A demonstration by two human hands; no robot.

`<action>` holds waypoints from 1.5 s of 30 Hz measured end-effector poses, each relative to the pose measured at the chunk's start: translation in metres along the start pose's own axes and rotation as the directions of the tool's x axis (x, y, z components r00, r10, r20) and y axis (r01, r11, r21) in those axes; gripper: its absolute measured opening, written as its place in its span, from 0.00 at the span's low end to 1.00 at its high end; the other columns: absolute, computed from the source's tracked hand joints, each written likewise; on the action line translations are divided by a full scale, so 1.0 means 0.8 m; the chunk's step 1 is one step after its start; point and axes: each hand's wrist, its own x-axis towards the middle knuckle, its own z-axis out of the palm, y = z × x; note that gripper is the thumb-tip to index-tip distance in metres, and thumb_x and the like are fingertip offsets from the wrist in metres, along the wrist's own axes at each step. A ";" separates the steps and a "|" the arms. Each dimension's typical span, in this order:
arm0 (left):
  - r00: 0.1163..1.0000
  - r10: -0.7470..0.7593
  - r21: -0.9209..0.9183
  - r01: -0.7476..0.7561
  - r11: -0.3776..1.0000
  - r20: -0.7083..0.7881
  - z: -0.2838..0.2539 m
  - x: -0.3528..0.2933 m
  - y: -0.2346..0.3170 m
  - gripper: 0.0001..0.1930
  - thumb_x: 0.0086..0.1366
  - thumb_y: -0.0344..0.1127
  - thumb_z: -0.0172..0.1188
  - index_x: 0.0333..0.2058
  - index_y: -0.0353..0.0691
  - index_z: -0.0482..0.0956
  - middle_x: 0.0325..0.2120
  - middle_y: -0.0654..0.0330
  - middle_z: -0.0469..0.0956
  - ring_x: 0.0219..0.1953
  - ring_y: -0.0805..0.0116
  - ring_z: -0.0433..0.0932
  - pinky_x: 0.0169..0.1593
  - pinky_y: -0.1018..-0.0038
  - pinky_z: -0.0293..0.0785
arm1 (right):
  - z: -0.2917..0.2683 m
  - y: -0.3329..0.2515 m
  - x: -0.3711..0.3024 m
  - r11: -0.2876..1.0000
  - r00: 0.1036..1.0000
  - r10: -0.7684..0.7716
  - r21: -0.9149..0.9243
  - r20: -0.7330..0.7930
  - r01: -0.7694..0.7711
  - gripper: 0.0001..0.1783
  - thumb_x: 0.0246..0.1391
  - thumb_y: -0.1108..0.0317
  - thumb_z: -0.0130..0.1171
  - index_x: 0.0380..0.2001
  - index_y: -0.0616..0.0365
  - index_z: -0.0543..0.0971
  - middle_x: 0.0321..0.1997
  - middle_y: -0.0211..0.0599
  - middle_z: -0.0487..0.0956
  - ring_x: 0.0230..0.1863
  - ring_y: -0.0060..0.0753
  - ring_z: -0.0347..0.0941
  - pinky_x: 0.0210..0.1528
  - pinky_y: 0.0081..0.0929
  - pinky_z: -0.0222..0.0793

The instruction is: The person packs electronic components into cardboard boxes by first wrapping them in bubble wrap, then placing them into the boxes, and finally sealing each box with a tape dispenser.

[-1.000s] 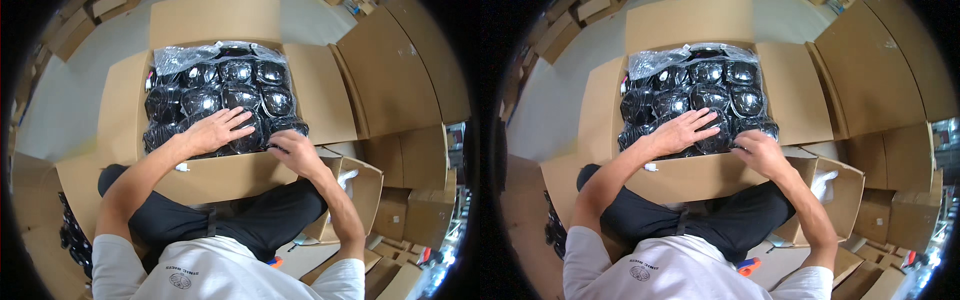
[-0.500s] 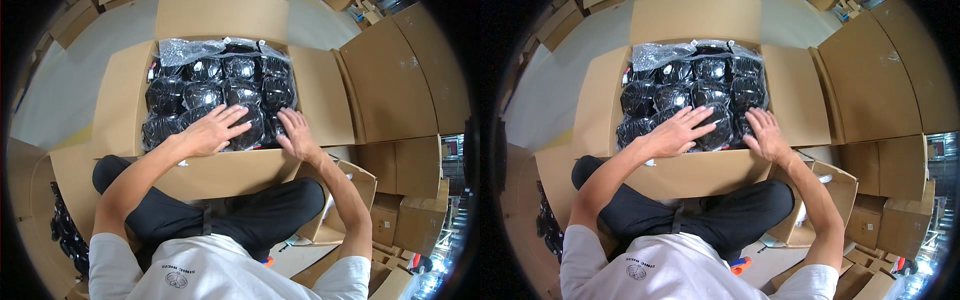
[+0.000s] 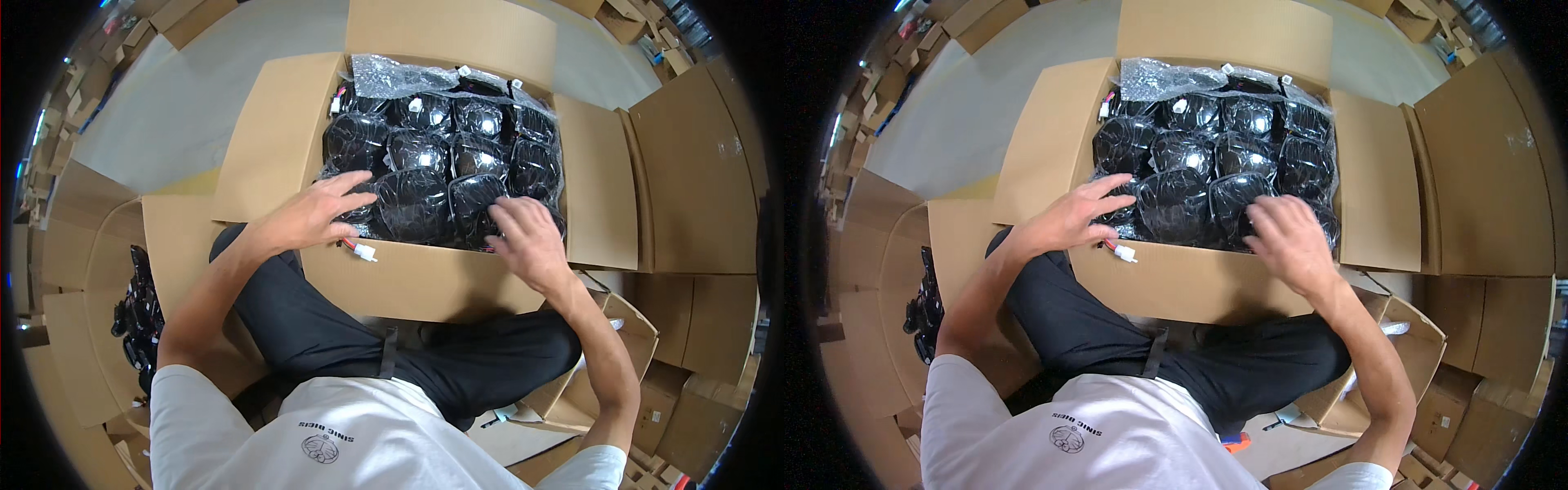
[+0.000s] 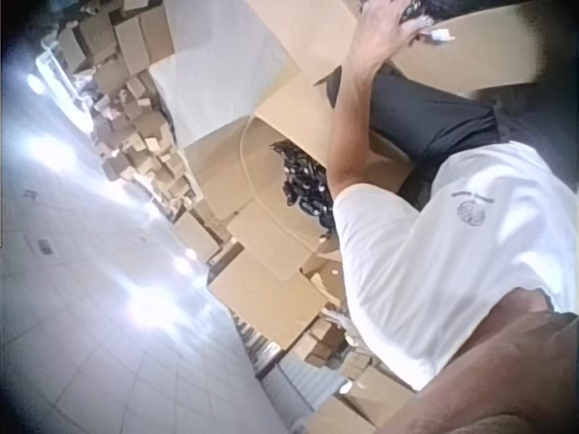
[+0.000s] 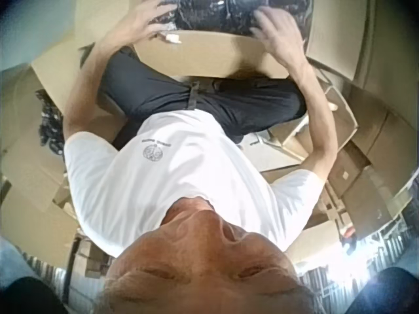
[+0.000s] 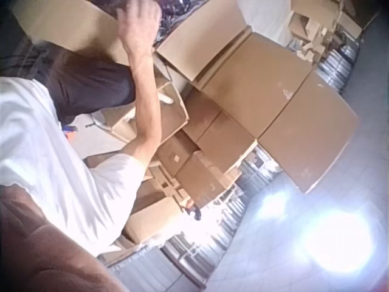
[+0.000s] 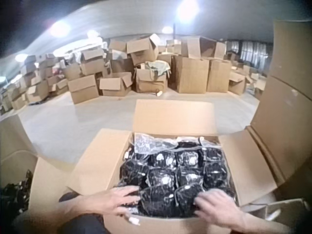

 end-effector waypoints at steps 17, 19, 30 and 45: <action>0.994 -0.100 -0.020 0.099 0.995 -0.054 0.001 -0.006 -0.057 0.36 0.52 0.39 0.73 0.59 0.35 0.73 0.63 0.44 0.67 0.64 0.44 0.66 0.67 0.59 0.64 | 0.108 -0.149 0.139 0.982 0.994 -0.105 0.158 -0.005 0.105 0.16 0.46 0.71 0.58 0.41 0.62 0.79 0.33 0.36 0.72 0.37 0.35 0.74 0.37 0.32 0.74; 0.994 -0.095 -0.059 0.092 0.994 -0.050 0.001 -0.011 -0.064 0.36 0.52 0.38 0.73 0.60 0.35 0.73 0.64 0.44 0.67 0.65 0.44 0.66 0.67 0.59 0.64 | 0.116 -0.151 0.143 0.994 0.986 -0.080 0.087 0.149 0.067 0.13 0.45 0.71 0.59 0.37 0.62 0.80 0.33 0.37 0.73 0.38 0.37 0.75 0.38 0.34 0.75; 0.992 -0.122 0.136 0.124 0.983 -0.020 0.032 -0.012 -0.043 0.44 0.49 0.39 0.76 0.65 0.42 0.66 0.68 0.49 0.61 0.71 0.48 0.56 0.73 0.53 0.51 | 0.101 -0.079 0.136 0.998 0.985 -0.041 -0.044 0.167 0.049 0.30 0.57 0.60 0.62 0.59 0.64 0.72 0.65 0.48 0.71 0.66 0.48 0.66 0.69 0.46 0.59; 0.958 -0.045 -0.003 0.046 0.999 -0.282 0.036 0.073 -0.031 0.22 0.65 0.36 0.61 0.56 0.39 0.76 0.62 0.47 0.68 0.65 0.46 0.65 0.68 0.55 0.60 | 0.113 -0.079 0.132 0.986 0.976 0.104 -0.151 0.191 -0.076 0.39 0.57 0.44 0.59 0.60 0.69 0.72 0.59 0.49 0.75 0.60 0.45 0.69 0.59 0.41 0.63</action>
